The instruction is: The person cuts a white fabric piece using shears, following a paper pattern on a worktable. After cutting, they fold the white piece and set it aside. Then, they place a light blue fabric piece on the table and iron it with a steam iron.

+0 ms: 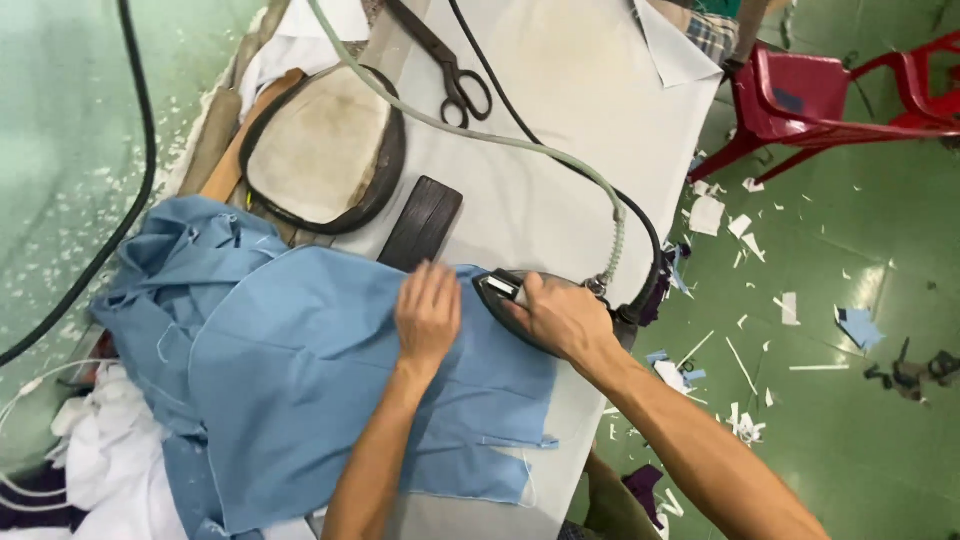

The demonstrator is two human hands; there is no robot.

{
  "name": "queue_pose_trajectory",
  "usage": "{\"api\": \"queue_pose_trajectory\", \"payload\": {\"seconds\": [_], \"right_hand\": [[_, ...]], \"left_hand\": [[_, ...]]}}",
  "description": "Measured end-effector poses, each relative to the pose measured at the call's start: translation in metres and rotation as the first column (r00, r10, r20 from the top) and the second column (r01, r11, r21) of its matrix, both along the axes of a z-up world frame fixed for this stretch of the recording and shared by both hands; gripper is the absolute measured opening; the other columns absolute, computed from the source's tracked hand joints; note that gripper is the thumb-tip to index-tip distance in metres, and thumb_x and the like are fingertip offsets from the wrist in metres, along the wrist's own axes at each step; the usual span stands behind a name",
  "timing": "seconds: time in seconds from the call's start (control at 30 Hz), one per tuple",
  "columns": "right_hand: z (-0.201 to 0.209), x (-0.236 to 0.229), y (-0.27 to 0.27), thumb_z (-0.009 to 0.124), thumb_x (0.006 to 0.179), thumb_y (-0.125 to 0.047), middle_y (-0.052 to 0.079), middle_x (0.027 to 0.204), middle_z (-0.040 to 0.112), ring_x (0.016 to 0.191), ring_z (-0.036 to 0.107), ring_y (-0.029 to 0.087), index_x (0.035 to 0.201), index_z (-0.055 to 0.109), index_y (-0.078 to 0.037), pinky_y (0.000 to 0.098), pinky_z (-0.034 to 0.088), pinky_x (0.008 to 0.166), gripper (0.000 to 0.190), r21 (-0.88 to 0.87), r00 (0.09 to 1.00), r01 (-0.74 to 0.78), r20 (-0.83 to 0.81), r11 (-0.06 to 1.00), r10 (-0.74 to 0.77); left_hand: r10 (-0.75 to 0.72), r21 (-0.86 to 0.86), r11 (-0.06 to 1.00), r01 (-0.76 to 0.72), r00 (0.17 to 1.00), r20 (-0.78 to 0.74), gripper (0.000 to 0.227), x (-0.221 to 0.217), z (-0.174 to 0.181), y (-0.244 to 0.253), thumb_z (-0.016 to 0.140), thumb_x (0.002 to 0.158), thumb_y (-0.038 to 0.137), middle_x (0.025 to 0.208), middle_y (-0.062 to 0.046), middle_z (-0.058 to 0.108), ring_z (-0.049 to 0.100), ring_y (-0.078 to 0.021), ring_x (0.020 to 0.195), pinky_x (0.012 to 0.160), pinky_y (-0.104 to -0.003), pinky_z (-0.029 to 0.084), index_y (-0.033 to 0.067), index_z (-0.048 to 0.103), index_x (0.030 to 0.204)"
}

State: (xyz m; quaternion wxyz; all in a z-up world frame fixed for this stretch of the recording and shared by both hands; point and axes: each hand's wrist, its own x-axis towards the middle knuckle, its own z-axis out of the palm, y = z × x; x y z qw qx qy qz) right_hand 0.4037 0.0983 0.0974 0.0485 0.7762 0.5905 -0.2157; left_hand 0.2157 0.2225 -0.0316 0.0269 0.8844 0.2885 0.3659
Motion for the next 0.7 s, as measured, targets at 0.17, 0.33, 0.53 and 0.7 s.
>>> {"api": "queue_pose_trajectory", "payload": {"seconds": [0.17, 0.33, 0.53, 0.7], "right_hand": [[-0.014, 0.001, 0.027, 0.049, 0.1, -0.056, 0.015, 0.078, 0.067, 0.071, 0.076, 0.038, 0.106, 0.051, -0.01, 0.0504, 0.062, 0.068, 0.046, 0.107, 0.993, -0.029, 0.113, 0.994, 0.017], [0.001, 0.003, 0.034, 0.046, 0.105, -0.048, 0.015, 0.078, 0.07, 0.072, 0.077, 0.032, 0.105, 0.054, -0.01, 0.0457, 0.064, 0.069, 0.038, 0.066, 0.995, -0.066, 0.074, 0.996, 0.061], [-0.008, 0.003, 0.027, 0.051, 0.099, -0.052, 0.018, 0.078, 0.071, 0.074, 0.076, 0.037, 0.104, 0.052, -0.008, 0.05, 0.062, 0.068, 0.045, 0.144, 0.996, -0.066, 0.061, 0.987, 0.058], [-0.006, 0.001, 0.026, 0.049, 0.101, -0.053, 0.014, 0.075, 0.071, 0.071, 0.077, 0.032, 0.103, 0.052, -0.009, 0.0457, 0.062, 0.067, 0.044, 0.167, 0.986, -0.115, 0.14, 0.979, 0.092]], "left_hand": [[0.209, -0.23, 0.908, -0.351, 0.853, -0.478, 0.086, 0.038, 0.023, 0.075, 0.074, 0.084, 0.059, 0.118, -0.025, 0.065, 0.06, -0.0388, 0.1, 0.083, -0.053, 0.046, -0.0053, 0.057, 0.14], [0.032, -0.416, 0.879, -0.232, 0.901, -0.434, 0.088, 0.066, 0.025, 0.096, 0.085, 0.081, 0.033, 0.125, -0.032, 0.058, 0.057, -0.0441, 0.113, 0.089, -0.052, 0.05, -0.0132, 0.047, 0.146], [0.106, -0.127, 0.987, -0.094, 0.99, 0.094, 0.087, 0.069, 0.097, 0.084, 0.087, 0.095, 0.024, 0.142, -0.033, 0.042, 0.049, -0.0463, 0.125, 0.11, -0.055, 0.043, -0.0092, 0.033, 0.155], [0.022, -0.064, 0.998, -0.023, 1.0, -0.021, 0.069, 0.005, 0.119, 0.028, 0.086, 0.089, 0.026, 0.129, -0.032, 0.051, 0.056, -0.0446, 0.11, 0.097, -0.054, 0.048, -0.0084, 0.054, 0.141]]}}
